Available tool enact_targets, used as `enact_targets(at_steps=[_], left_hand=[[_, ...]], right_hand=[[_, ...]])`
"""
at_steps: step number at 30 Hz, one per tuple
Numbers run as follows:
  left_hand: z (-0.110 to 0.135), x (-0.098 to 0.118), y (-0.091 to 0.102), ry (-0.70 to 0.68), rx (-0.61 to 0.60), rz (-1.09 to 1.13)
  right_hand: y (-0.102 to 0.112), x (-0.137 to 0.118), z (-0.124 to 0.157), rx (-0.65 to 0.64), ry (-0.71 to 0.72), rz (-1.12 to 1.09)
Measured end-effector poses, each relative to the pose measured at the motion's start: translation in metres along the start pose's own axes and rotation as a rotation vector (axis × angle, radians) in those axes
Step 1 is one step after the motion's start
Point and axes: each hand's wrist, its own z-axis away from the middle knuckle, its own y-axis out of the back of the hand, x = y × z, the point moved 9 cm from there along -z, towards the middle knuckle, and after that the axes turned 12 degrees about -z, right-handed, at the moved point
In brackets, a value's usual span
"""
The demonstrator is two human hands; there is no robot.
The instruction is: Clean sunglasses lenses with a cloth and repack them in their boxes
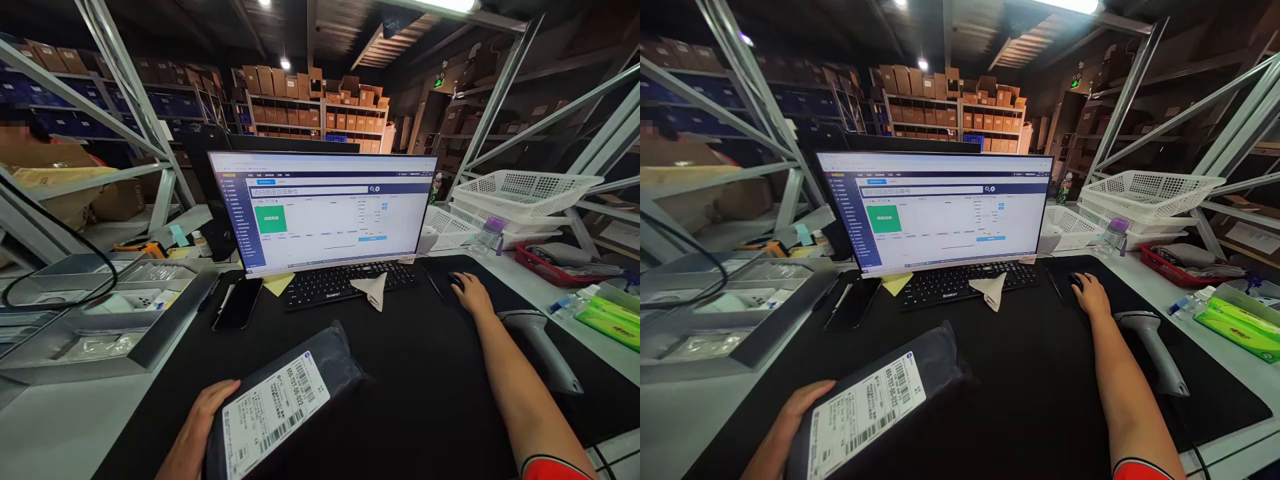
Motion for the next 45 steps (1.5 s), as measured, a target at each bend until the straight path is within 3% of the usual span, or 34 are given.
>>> enact_targets(at_steps=[31, 39, 45], left_hand=[[0.001, 0.005, 0.0, -0.008, -0.057, 0.036], [0.002, -0.002, -0.006, -0.065, -0.093, 0.051], [0.012, -0.018, -0.022, 0.218, -0.246, 0.034]], right_hand=[[-0.011, 0.009, -0.009, -0.026, 0.045, -0.015], [-0.001, -0.001, -0.004, 0.025, 0.043, -0.021], [0.029, -0.035, 0.015, 0.169, 0.14, 0.001]])
